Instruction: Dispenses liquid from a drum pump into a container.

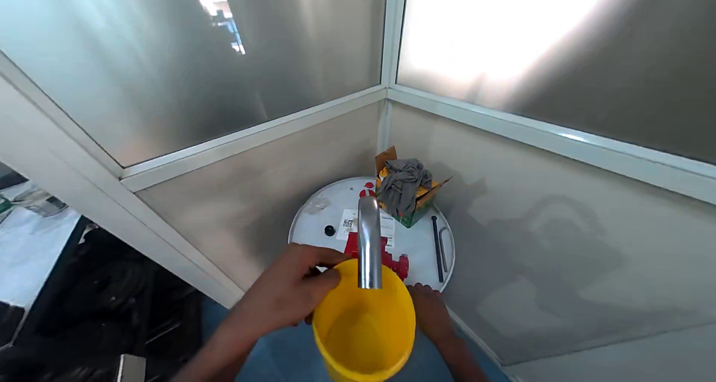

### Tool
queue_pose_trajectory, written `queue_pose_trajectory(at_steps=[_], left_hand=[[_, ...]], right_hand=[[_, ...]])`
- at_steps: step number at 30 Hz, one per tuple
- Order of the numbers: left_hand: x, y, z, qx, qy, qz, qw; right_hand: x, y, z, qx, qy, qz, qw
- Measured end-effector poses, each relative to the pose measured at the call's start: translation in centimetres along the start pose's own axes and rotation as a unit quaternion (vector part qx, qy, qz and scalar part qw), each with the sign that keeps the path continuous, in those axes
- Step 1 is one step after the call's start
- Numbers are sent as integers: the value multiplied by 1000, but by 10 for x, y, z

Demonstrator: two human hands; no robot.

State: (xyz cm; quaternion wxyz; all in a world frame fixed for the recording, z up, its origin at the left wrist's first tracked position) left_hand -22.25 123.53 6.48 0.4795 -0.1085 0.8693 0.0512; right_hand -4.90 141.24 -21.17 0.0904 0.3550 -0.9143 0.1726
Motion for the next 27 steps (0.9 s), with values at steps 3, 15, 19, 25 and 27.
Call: queue_pose_trajectory(at_steps=[3, 15, 19, 25, 27], left_hand=[[-19, 9, -3, 23, -50, 40, 998], [-15, 39, -14, 133, -180, 84, 971], [-22, 51, -23, 194, -153, 127, 961], [-30, 63, -27, 264, -116, 173, 942], [-34, 67, -29, 287, -96, 192, 934]], right_hand=[[8, -12, -15, 17, 36, 27, 999], [15, -44, 11, 33, 62, 50, 996], [30, -75, 13, 84, 71, 72, 991], [72, -147, -28, 82, 58, 31, 994], [88, -167, -64, -1, 59, -10, 998]])
Point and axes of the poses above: each hand's wrist, its own y-axis towards the middle knuckle, its own z-axis out of the palm, x = y × z, the point moved 9 cm from there along y, towards the middle knuckle, and after that the axes turned 3 degrees about -y, right-handed, at the moved point
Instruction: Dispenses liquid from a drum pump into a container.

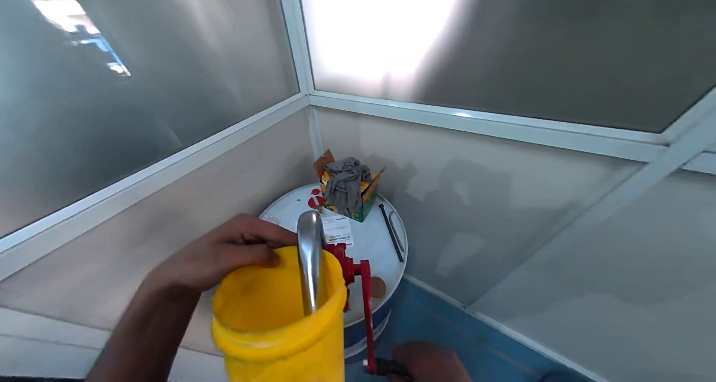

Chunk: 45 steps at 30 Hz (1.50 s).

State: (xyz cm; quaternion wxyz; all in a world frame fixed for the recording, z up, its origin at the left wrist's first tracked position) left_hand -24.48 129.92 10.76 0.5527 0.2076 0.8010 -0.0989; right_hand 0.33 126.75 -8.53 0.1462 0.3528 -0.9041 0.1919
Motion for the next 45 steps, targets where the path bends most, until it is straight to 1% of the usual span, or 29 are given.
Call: queue_pose_trajectory(at_steps=[1, 4, 5, 6, 7, 8, 9, 10, 12, 14, 16, 18, 20, 21, 23, 24, 26, 27, 30, 32, 33, 35, 37, 39, 40, 42, 44, 45], left_hand=[[-1, 1, -1, 12, 7, 5, 1000], [2, 5, -3, 56, 26, 12, 998], [2, 7, -5, 64, 28, 15, 997], [3, 8, -6, 71, 29, 15, 997], [3, 8, -7, 75, 28, 15, 997], [4, 8, -7, 77, 28, 14, 997], [5, 7, -6, 80, 27, 14, 996], [4, 7, -5, 82, 30, 19, 996], [3, 9, -6, 83, 33, 31, 996], [4, 9, -6, 86, 24, 38, 995], [4, 9, -4, 90, 20, 48, 995], [4, 9, -4, 82, 22, 54, 995], [6, 8, -4, 72, 21, 52, 996], [6, 7, -3, 65, 19, 48, 997], [7, 3, -2, 37, 17, 42, 998], [6, 2, -2, 19, 19, 34, 999], [6, -1, -2, 0, 24, 19, 1000], [6, -1, -2, 0, 18, 17, 1000], [9, -1, 0, -4, -13, 17, 1000], [9, -2, 1, -1, -20, 17, 1000], [7, 0, 0, 4, -17, 18, 1000], [4, 1, -1, 7, -3, 11, 1000], [2, 3, -1, 27, 11, 6, 1000], [3, 4, -2, 35, 15, 10, 999], [5, 4, -2, 34, 13, 10, 999], [9, 4, -4, 36, 14, 9, 999], [11, 5, -6, 36, 16, 19, 999], [12, 5, -5, 38, 12, 21, 999]], right_hand=[[7, -6, -13, -31, 2, -23, 999], [13, -9, -23, -4, 8, -43, 999], [15, -11, -31, -34, 2, -51, 998], [20, -14, -47, -105, -7, -65, 992], [26, -18, -71, -203, -28, -88, 975], [32, -18, -94, -281, -54, -104, 953], [36, -14, -114, -333, -77, -113, 933], [37, -5, -133, -359, -87, -114, 922], [33, 20, -167, -367, -87, -116, 919], [25, 49, -189, -334, -83, -108, 933], [14, 84, -205, -310, -88, -92, 942], [-5, 128, -208, -288, -96, -60, 951], [-37, 181, -190, -247, -117, -15, 962], [-57, 207, -170, -214, -124, 11, 969], [-94, 243, -104, -129, -101, 41, 986], [-109, 249, -64, -99, -79, 43, 991], [-121, 232, 8, -51, -42, 45, 997], [-121, 213, 32, -33, -22, 47, 998], [-103, 142, 75, 20, 11, 74, 997], [-76, 89, 83, 41, 16, 80, 996], [-60, 63, 74, 24, 16, 67, 997], [-24, 11, 36, -66, 13, 11, 998], [6, -22, -25, -164, -5, -51, 985], [29, -27, -92, -283, -67, -102, 951], [34, -18, -123, -337, -99, -114, 929], [32, 22, -173, -367, -100, -118, 917], [11, 85, -201, -348, -98, -97, 927], [-7, 121, -204, -320, -95, -75, 940]])
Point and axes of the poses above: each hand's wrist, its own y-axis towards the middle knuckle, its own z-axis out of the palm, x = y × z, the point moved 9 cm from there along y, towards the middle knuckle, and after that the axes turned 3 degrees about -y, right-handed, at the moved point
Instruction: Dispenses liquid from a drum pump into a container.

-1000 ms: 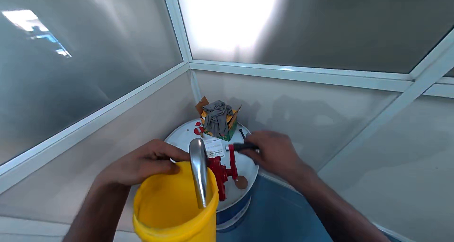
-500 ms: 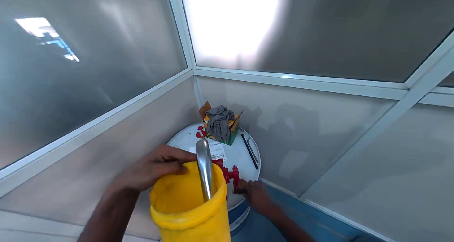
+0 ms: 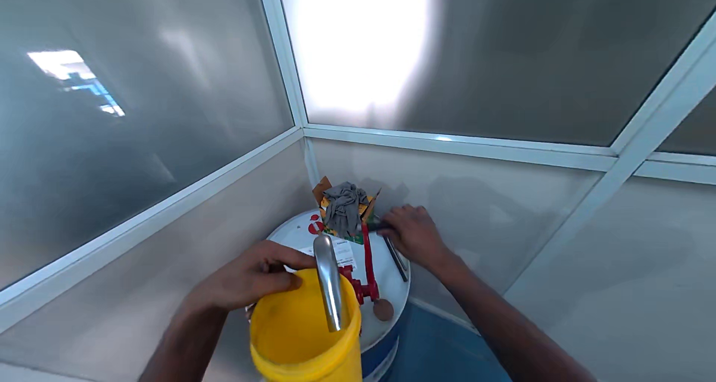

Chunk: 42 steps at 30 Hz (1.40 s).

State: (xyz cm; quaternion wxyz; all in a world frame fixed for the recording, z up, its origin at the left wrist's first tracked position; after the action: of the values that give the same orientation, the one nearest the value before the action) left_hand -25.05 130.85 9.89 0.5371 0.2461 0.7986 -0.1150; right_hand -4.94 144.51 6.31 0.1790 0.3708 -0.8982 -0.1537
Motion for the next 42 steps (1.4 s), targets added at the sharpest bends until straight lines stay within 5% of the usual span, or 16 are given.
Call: queue_pose_trajectory(at_steps=[4, 6, 8, 13, 16, 20, 23, 27, 31, 33, 37, 42], left_hand=[[0, 2, 6, -1, -10, -8, 1000], [-1, 3, 9, -3, -12, -13, 1000], [-3, 4, 12, 0, -12, -23, 1000], [-1, 7, 12, -25, -11, -59, 998], [-5, 9, 12, -21, -14, -73, 997], [-7, 9, 14, -12, -17, -100, 995], [-12, 8, 12, -22, 22, -81, 996], [-13, 7, 11, -24, 38, -69, 997], [-10, 7, 7, -14, 31, -73, 997], [-8, 9, 4, 2, 32, -65, 997], [-6, 15, -1, 46, 38, -41, 997], [-4, 22, -2, 84, 28, -18, 996]], right_hand=[[-80, 19, 159, 179, 40, 97, 978], [-85, -37, 234, 267, 62, 126, 953], [-54, -114, 250, 293, 78, 152, 941], [36, -234, 146, 253, 95, 109, 957], [68, -216, 48, 132, 91, 38, 986], [63, -115, -37, 24, 49, -2, 999], [23, -28, -25, -30, 18, -18, 999], [-48, 30, 86, 44, 13, 63, 997], [-82, -42, 229, 241, 63, 156, 956], [-61, -115, 252, 276, 78, 165, 944], [15, -230, 176, 280, 109, 133, 945], [67, -192, 7, 85, 99, 21, 991]])
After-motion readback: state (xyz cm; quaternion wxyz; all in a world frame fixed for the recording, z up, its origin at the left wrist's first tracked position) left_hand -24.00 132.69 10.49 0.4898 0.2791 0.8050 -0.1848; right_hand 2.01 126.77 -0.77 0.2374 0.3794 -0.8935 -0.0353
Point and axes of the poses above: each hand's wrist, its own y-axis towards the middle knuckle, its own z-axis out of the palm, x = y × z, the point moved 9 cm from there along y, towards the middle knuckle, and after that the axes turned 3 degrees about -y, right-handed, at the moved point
